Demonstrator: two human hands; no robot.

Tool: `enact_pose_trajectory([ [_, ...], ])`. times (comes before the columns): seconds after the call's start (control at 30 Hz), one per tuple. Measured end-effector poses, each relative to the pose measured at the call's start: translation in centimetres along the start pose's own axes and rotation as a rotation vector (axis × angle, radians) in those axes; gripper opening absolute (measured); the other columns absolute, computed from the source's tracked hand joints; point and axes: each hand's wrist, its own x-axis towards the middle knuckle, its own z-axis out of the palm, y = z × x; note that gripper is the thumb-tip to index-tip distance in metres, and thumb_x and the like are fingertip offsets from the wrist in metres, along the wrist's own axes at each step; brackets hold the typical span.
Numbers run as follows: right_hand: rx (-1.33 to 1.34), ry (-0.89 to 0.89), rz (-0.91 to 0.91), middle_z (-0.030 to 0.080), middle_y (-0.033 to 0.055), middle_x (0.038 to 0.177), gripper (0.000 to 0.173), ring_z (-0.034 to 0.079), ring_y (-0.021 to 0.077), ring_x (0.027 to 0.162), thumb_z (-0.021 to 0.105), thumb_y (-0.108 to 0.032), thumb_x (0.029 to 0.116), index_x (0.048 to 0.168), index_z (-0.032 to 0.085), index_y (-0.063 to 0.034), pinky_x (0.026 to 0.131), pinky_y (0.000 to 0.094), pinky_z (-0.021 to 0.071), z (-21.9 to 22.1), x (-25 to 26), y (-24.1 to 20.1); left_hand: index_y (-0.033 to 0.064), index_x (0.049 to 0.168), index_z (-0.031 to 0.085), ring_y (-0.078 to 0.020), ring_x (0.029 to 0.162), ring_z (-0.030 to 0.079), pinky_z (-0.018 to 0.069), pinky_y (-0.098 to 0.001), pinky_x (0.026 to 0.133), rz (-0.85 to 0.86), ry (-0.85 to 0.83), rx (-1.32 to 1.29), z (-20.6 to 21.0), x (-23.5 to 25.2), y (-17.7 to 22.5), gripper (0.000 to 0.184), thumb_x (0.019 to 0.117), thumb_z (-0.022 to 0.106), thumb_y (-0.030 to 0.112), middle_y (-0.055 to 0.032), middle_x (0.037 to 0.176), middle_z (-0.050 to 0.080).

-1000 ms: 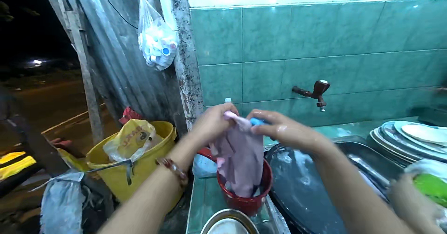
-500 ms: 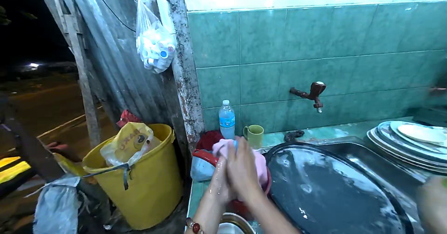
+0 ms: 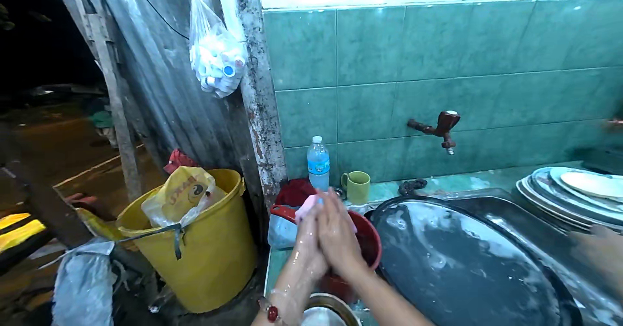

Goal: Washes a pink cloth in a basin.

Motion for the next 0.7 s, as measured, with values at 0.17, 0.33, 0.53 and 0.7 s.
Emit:
enact_pose_trajectory([
  [0.17,0.196,0.048,0.326,0.056,0.0262,0.138,0.048,0.057,0.0393,0.126,0.04,-0.035,0.1104,0.146,0.048,-0.004,0.104,0.0584,0.0458,-1.5,2.1,-0.6,0.0055,0.129,0.054,-0.0206,0.096,0.066,0.0569,-0.0403,0.084,-0.053,-0.134,-0.029,0.2,0.0,-0.7,0.042,0.1113,0.035,0.039,-0.0115,0.106,0.066],
  [0.33,0.201,0.027,0.0,0.042,0.0193,0.158,0.051,0.042,0.0302,0.146,0.032,-0.027,0.1088,0.155,0.043,-0.0076,0.121,0.0486,0.035,-0.1,-0.4,-0.3,0.0093,0.138,0.05,-0.0202,0.099,0.065,0.0558,-0.0399,0.084,-0.034,-0.092,0.006,-0.2,0.8,0.7,0.046,0.1114,0.032,0.042,-0.0116,0.114,0.066],
  [0.53,0.851,0.205,0.385,0.066,0.0155,0.118,0.044,0.065,0.0217,0.106,0.03,-0.03,0.1125,0.134,0.056,-0.0019,0.09,0.0418,0.0551,-1.7,2.0,2.9,0.0045,0.136,0.054,-0.0245,0.108,0.068,0.0573,-0.0445,0.093,0.031,-0.143,0.022,-0.3,0.4,1.1,0.052,0.1106,0.033,0.045,-0.0151,0.117,0.069],
  [0.7,0.609,0.152,0.321,0.056,0.0232,0.14,0.047,0.058,0.0289,0.126,0.03,-0.026,0.1122,0.147,0.047,0.0007,0.108,0.0457,0.0467,0.1,0.0,-1.5,-0.0068,0.14,0.047,-0.0218,0.116,0.059,0.0502,-0.035,0.098,0.251,-0.047,0.298,0.2,1.6,-0.8,0.038,0.11,0.039,0.015,-0.0208,0.132,0.058],
])
